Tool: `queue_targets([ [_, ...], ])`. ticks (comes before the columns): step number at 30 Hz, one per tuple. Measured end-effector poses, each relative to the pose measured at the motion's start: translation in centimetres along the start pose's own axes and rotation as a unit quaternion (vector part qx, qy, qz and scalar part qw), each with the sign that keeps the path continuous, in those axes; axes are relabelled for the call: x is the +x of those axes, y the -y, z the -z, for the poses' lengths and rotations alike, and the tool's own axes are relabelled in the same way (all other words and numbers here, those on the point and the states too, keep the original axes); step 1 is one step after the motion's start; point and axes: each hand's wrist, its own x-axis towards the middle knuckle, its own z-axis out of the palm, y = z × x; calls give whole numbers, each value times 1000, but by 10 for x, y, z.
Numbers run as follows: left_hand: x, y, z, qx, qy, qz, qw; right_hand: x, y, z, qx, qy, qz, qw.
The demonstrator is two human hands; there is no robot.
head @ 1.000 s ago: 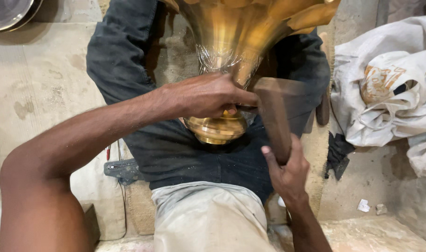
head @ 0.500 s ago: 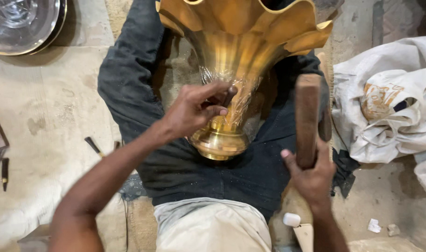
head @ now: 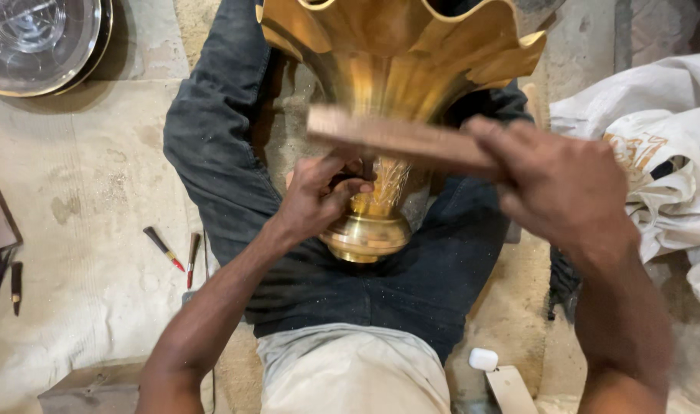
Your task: The person sits on the floor with a large brass vase held between their legs and engraves a decorative pattern into its surface, positioning a small chisel against the metal and striking it with a wooden mallet. They later rub the engraved area with a dark stone.
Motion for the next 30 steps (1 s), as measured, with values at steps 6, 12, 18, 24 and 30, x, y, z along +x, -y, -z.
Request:
queue_targets([
  [6, 0, 1, 3, 16, -2, 12, 1000, 11, 17, 6, -49, 36, -8, 998],
  [12, 0, 2, 3, 24, 7, 12, 1000, 5, 21, 6, -59, 3, -5, 998],
  [18, 0, 6, 0, 28, 22, 10, 999, -10, 30, 4, -184, 46, -39, 981],
  [24, 0, -9, -19, 41, 54, 29, 997, -30, 16, -4, 27, -135, 16, 990],
  [30, 0, -20, -22, 68, 64, 13, 996, -36, -1, -29, 164, -180, -10, 970],
])
